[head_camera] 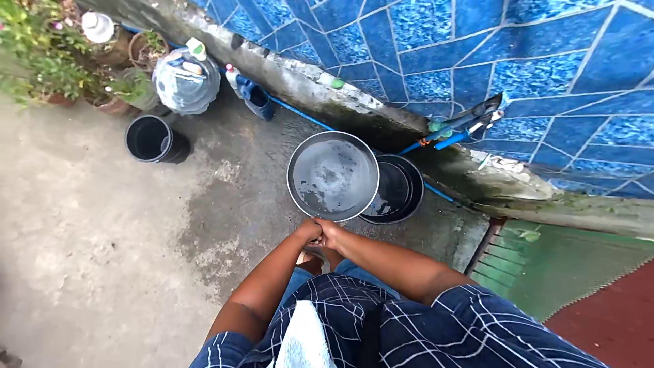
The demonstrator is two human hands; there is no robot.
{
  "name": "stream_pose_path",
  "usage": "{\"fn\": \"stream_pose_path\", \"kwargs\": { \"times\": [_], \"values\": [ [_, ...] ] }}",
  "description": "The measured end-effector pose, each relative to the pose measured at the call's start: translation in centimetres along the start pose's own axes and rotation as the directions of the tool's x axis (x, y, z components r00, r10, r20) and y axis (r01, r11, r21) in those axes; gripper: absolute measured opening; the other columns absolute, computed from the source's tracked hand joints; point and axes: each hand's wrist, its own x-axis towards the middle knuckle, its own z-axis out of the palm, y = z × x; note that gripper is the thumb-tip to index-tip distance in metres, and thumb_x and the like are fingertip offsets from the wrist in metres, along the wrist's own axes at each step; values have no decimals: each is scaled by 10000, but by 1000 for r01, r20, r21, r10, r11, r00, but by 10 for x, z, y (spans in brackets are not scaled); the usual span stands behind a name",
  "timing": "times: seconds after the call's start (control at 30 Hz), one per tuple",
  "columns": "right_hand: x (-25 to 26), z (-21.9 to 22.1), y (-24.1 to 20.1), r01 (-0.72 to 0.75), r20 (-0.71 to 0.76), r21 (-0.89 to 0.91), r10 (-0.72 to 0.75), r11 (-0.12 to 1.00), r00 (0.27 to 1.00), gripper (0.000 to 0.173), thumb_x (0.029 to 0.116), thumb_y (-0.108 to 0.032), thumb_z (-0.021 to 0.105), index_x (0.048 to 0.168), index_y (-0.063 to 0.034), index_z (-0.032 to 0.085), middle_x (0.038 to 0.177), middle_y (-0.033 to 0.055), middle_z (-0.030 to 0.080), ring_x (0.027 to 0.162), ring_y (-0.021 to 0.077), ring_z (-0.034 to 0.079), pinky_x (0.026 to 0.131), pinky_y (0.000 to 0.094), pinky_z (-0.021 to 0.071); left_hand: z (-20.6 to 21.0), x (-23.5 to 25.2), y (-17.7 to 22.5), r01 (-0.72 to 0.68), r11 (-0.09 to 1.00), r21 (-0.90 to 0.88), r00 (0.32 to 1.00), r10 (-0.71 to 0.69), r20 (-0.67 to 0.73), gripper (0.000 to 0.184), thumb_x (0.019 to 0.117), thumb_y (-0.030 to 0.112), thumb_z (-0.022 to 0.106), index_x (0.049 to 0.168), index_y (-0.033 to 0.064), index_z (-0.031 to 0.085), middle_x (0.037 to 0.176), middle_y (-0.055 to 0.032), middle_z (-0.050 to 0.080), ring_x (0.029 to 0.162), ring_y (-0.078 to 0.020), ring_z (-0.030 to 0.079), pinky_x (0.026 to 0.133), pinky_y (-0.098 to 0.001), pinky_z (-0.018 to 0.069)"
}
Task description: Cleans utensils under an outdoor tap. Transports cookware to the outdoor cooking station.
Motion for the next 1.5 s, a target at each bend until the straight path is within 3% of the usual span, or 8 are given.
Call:
{"fn": "stream_pose_path", "kwargs": {
  "times": [0.43, 0.7, 0.87, 0.97, 1.2, 1.37, 1.43, 1.5],
  "values": [
    [-23, 104, 94, -24, 53, -303, 41, 953, 998, 408, 1105, -452, 423, 1023, -73, 548, 784, 76, 527, 655, 213, 574, 680, 396, 568, -25, -108, -118, 10, 967, -253, 987, -50, -154, 271, 1052, 253, 515, 1093, 15, 638, 862, -65, 604, 721, -156, 570, 727, -379, 503],
    [-42, 163, 140, -86, 46, -514, 128, 853, 991, 388, 1108, -436, 422, 1017, -78, 543, 780, 77, 522, 663, 216, 574, 697, 407, 567, -33, -180, -173, 23, 845, -534, 970, -148, -194, 240, 1063, 247, 521, 1078, 32, 626, 811, -30, 565, 667, -130, 535, 665, -335, 487],
    [-48, 202, 159, -110, 19, -687, 169, 718, 985, 402, 1108, -436, 418, 966, -83, 546, 745, 69, 528, 640, 211, 576, 683, 398, 570, -37, -198, -212, -68, 703, -708, 954, -163, -253, 171, 1047, 190, 530, 999, 47, 610, 705, 10, 526, 567, -96, 498, 586, -290, 471],
    [-51, 233, 166, -109, 31, -774, 209, 624, 977, 415, 1115, -432, 398, 896, -102, 521, 658, 42, 489, 555, 188, 534, 619, 379, 561, -49, -223, -225, -90, 628, -773, 937, -210, -280, 197, 1062, 211, 507, 1000, 54, 607, 708, 13, 514, 573, -100, 489, 588, -296, 460],
    [-36, 319, 193, -132, -27, -924, 285, 358, 958, 411, 1110, -435, 400, 920, -95, 530, 704, 57, 517, 596, 195, 572, 631, 376, 575, -83, -245, -289, -137, 446, -885, 907, -303, -293, 225, 1068, 226, 481, 1025, 47, 611, 752, -4, 526, 617, -116, 502, 631, -321, 469],
    [-119, 414, 240, 16, 27, -998, 176, 63, 984, 425, 1148, -279, 283, 1367, 5, 510, 1097, 142, 577, 939, 218, 582, 914, 371, 495, -129, -338, -303, -71, 312, -948, 819, -525, -234, 197, 1082, 139, 414, 1045, 43, 582, 850, -16, 518, 710, -122, 502, 733, -303, 472],
    [-101, 444, 263, 1, 10, -999, 239, 39, 971, 396, 1147, -302, 296, 1317, -23, 519, 1048, 125, 575, 910, 221, 597, 878, 381, 518, -137, -341, -353, -140, 280, -950, 838, -477, -264, 219, 1068, 161, 452, 1012, 27, 616, 839, -30, 536, 712, -135, 511, 726, -329, 470],
    [-51, 470, 294, -46, -23, -996, 265, 82, 964, 372, 1127, -368, 366, 1030, -71, 566, 788, 76, 573, 690, 200, 616, 705, 373, 577, -144, -334, -416, -216, 283, -934, 869, -380, -316, 247, 1066, 231, 482, 1078, 36, 633, 845, -36, 560, 726, -147, 535, 716, -363, 485]
  ]
}}
